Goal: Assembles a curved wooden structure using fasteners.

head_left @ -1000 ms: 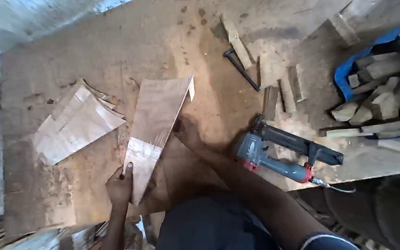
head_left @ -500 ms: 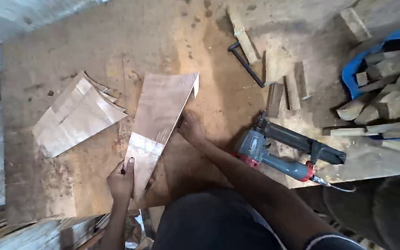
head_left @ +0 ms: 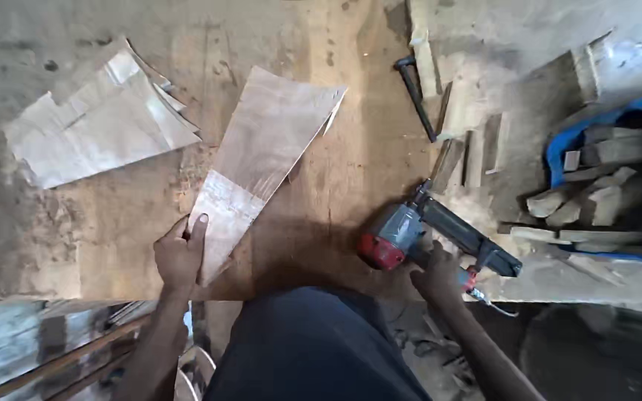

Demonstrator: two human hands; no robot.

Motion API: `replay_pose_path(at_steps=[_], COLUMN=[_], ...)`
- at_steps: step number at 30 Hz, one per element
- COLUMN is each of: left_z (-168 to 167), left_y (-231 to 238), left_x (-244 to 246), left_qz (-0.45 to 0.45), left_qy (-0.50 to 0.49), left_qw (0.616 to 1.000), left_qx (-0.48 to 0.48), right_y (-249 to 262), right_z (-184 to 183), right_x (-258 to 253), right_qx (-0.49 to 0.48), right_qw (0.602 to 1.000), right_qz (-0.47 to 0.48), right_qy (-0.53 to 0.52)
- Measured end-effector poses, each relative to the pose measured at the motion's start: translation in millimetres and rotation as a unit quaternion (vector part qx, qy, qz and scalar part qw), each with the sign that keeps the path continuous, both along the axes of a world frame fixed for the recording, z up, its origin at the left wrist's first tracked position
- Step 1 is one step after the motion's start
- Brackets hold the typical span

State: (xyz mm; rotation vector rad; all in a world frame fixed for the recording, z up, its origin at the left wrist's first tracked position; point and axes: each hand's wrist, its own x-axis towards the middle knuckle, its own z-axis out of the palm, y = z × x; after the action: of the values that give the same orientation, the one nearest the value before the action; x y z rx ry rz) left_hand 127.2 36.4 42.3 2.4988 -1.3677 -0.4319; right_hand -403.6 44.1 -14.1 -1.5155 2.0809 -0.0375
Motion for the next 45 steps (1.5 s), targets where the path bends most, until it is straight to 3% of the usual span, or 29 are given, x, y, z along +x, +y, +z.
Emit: replay_pose_path(at_steps=[5,9,12,15,19,24,31,37,45], left_z=[1.5,2.3,6.3,12.1,12.6,15.2,14.8,17.6,17.9], left_y=[0.4,-0.3,-2.9,-3.0,-2.9,-3.9,-5.5,-4.1,-4.4], left_x=[-3.2,-0.9,-0.7,-2.6,-0.7,0.2,5.1,6.5,9.9], left_qz=[0.013,0.01,0.017,0.022,0.02,0.02,0.017,0.004,0.01], left_qy=[0.007,0.015,0.028,0.044,0.054,0.067,0.074,0.071,0.073], left_qw=[1.0,1.0,0.999,0.997,0.997,0.996,0.994,0.994,0.994], left_qx=[-0.002,0.004,0.041,0.057,0.045,0.06,0.074,0.079,0.076], right_y=[-0.5,-33.5,-68.4,-108.2,-151.8,-198.2,-238.1,-236.0,-240.4], right_z=[-47.9,-43.5,17.2,109.1,212.0,262.7,250.4,241.8,251.2], right_x=[11.7,7.9,1.2,11.8,68.2,147.0,205.2,207.1,208.1], right_qx=[-0.036,0.093,0.115,0.079,0.082,0.051,0.124,0.117,0.126], right_qw=[0.994,0.979,0.976,0.973,0.965,0.934,0.91,0.922,0.928], right_qz=[0.061,0.1,0.159,0.215,0.23,0.324,0.375,0.362,0.334], right_qy=[0.082,0.149,0.098,-0.018,-0.096,-0.142,-0.126,-0.069,-0.105])
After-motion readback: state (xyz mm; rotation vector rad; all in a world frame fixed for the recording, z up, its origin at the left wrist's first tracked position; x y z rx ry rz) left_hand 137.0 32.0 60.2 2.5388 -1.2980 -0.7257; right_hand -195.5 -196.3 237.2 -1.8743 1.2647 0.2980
